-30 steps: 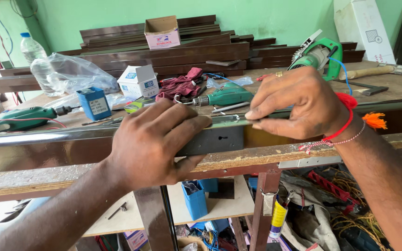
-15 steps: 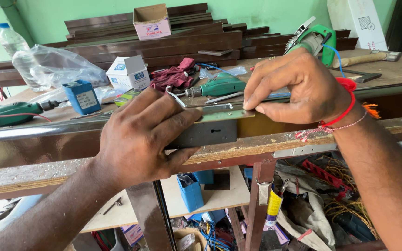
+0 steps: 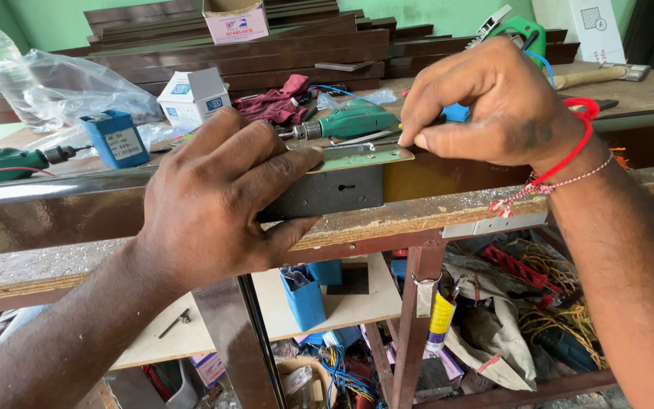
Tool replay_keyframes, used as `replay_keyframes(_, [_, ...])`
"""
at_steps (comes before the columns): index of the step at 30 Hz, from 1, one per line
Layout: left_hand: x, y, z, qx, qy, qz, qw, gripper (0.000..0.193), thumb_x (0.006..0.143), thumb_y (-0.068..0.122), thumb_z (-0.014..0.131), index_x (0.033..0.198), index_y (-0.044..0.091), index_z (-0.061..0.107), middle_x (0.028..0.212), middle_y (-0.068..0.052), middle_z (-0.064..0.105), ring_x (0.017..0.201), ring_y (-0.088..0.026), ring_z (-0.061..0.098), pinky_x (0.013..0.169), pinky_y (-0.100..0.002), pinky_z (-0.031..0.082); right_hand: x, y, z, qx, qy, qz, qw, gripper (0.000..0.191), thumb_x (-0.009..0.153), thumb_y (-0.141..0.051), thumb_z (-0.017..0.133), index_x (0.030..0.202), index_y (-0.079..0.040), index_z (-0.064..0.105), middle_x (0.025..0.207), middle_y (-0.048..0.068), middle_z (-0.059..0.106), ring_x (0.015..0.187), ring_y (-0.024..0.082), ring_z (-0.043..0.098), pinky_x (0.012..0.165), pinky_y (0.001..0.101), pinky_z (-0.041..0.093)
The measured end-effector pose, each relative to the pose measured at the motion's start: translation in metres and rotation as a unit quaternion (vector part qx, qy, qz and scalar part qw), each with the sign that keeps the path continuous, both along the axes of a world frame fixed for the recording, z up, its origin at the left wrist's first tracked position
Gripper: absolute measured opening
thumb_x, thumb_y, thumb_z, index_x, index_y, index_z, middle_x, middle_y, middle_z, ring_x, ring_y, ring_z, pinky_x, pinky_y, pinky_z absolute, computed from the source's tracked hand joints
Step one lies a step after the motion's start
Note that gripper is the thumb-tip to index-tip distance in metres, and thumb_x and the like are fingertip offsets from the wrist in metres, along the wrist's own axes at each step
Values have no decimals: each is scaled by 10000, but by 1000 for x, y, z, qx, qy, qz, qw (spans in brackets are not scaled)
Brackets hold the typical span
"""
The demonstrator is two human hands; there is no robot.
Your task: The person installs a lock mechanism into a metal frame. They use a screwdriver to tighten screws, wipe the area with a cloth, and insert a metal plate into the frame. The person then uses a small tool to adjust the lock mechanism.
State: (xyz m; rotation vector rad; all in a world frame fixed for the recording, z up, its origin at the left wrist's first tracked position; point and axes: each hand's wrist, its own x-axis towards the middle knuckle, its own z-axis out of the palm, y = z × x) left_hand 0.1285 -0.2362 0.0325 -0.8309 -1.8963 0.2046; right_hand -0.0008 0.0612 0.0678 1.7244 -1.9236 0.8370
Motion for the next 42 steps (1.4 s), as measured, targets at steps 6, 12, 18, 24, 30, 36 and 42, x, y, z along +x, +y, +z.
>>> replay_keyframes(6, [1,1,-2,5,-12,-2,1000,638,615,345,932,1193,134,763,982,-49,587,949,-256,588,701,-419,558,1,0,-3,-8,-27,-29,999,143,780,-13,706,897,-24,788,907,91,753,855,155,698,775,278,530])
replay_keyframes(12, [2,1,-1,5,-7,-13,1000,611,646,331,938,1196,131,760,1016,-54,608,980,-271,601,723,-426,564,0,0,-4,5,-21,-20,1000,148,787,-1,714,911,-22,792,893,87,743,837,152,688,769,279,530])
replay_keyframes(18, [3,5,0,-5,21,-33,999,591,615,294,935,1147,106,760,963,-61,603,942,-267,604,716,-415,568,-1,1,-6,3,5,-41,999,165,785,4,719,929,-23,795,915,91,752,832,153,694,759,285,529])
replay_keyframes(24, [1,4,1,-19,38,-18,999,619,607,315,934,1164,102,767,952,-62,598,912,-255,594,713,-401,573,-3,2,-4,10,6,-37,999,147,790,-14,723,920,-26,790,911,97,742,842,161,697,764,284,533])
replay_keyframes(30, [0,1,-2,-15,33,-18,999,626,617,314,935,1181,102,767,949,-69,597,897,-256,587,700,-404,569,-2,1,-6,4,4,-49,999,156,776,-18,721,915,-33,792,923,100,739,879,171,700,818,293,540])
replay_keyframes(36, [-1,2,0,-12,38,-21,999,643,596,320,928,1178,99,765,942,-68,593,890,-260,582,689,-408,562,-3,2,-4,3,0,-37,999,148,769,-23,725,898,-40,794,900,98,740,868,174,698,822,297,544])
replay_keyframes(42, [0,1,-1,-13,37,-27,999,636,592,312,934,1166,94,766,935,-64,590,889,-253,576,695,-402,565,-4,2,-6,7,13,-42,999,160,763,-24,723,904,-41,797,905,102,736,888,184,692,840,302,537])
